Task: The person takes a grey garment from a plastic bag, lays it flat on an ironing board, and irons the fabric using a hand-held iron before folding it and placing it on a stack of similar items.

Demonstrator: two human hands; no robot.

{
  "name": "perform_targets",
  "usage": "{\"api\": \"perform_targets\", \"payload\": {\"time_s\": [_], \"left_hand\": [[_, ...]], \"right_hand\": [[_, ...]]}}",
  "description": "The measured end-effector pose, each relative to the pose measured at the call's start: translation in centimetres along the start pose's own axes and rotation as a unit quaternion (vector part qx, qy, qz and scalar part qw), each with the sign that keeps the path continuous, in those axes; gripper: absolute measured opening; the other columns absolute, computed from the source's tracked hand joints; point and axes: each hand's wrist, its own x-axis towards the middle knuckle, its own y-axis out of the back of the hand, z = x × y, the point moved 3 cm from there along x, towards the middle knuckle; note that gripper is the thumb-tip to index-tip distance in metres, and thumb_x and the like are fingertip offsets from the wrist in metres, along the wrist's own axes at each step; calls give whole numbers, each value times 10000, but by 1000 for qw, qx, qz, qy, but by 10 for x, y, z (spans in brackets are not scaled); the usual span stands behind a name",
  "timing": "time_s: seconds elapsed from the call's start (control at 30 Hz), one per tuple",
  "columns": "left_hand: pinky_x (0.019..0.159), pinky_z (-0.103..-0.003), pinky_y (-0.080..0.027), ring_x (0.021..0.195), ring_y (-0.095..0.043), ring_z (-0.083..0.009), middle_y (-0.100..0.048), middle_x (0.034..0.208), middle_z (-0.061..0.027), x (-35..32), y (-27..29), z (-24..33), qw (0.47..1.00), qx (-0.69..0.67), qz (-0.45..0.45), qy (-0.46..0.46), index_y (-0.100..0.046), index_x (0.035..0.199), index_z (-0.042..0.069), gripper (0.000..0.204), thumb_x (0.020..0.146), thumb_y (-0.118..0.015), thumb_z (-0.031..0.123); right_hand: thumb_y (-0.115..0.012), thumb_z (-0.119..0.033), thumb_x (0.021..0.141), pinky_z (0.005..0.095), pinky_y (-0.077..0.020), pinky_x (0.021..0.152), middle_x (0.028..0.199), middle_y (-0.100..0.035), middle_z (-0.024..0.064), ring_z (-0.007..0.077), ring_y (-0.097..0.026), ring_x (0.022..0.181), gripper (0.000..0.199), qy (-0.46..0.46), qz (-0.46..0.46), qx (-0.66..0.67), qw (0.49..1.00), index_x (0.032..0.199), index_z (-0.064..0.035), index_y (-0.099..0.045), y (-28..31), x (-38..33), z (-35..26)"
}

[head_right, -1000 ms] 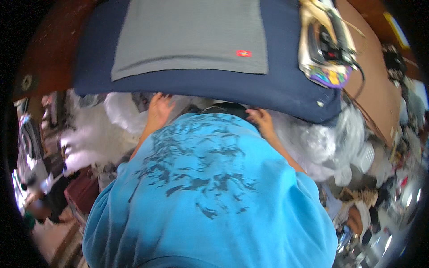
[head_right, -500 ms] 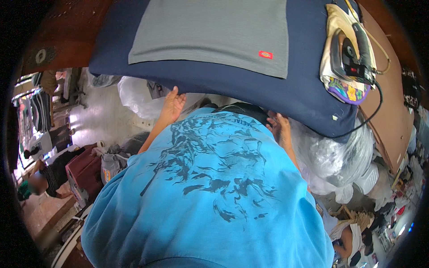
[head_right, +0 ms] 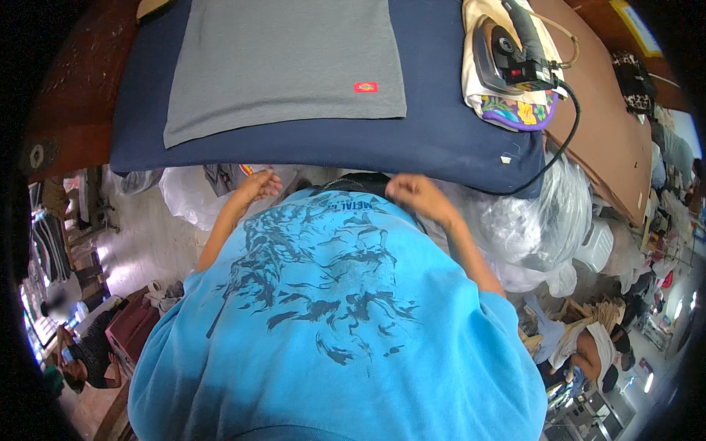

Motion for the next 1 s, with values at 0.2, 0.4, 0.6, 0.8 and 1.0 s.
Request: {"api": "perform_targets", "payload": {"time_s": [0.2,0.4,0.6,0.8,1.0], "left_hand": [[713,-303,-462,791,-593,-148,-626,882,-55,-35,-82,126,897,235,-11,-373,-590,1052,65,288,840,-577,260],[856,-389,-396,965,-509,-251,-545,1025,-66,-7,-110,143,653,483,264,-521,-579,1106,139,341,771,-585,201],[883,-393,-375,981,-497,-242,-522,1055,-61,-3,-107,134,690,469,260,-486,-583,1098,153,317,789,-565,225],[892,-395,-371,984,-494,-246,-525,1035,-61,-6,-106,131,691,458,264,-492,-585,1090,150,315,785,-570,230],[892,-392,-372,983,-496,-249,-525,1022,-69,-9,-109,137,688,467,264,-489,-582,1092,144,322,780,-572,223]], "right_hand": [[-573,-88,808,317,-466,684,879,-606,115,268,-582,753,190,311,256,-274,873,986,-29,-608,36,56,-107],[-580,-70,801,346,-455,770,979,-579,80,265,-547,893,230,368,262,-419,787,1028,-78,-612,29,116,-109],[-538,-76,811,345,-435,772,1032,-540,52,236,-528,895,340,341,240,-529,739,1142,-148,-570,29,114,-103],[-463,-96,845,353,-431,764,1028,-518,48,218,-521,916,438,270,209,-616,710,1272,-196,-467,24,114,-108],[-447,-113,857,359,-446,761,1020,-525,72,220,-550,887,468,210,187,-693,663,1314,-209,-413,19,113,-117]]}}
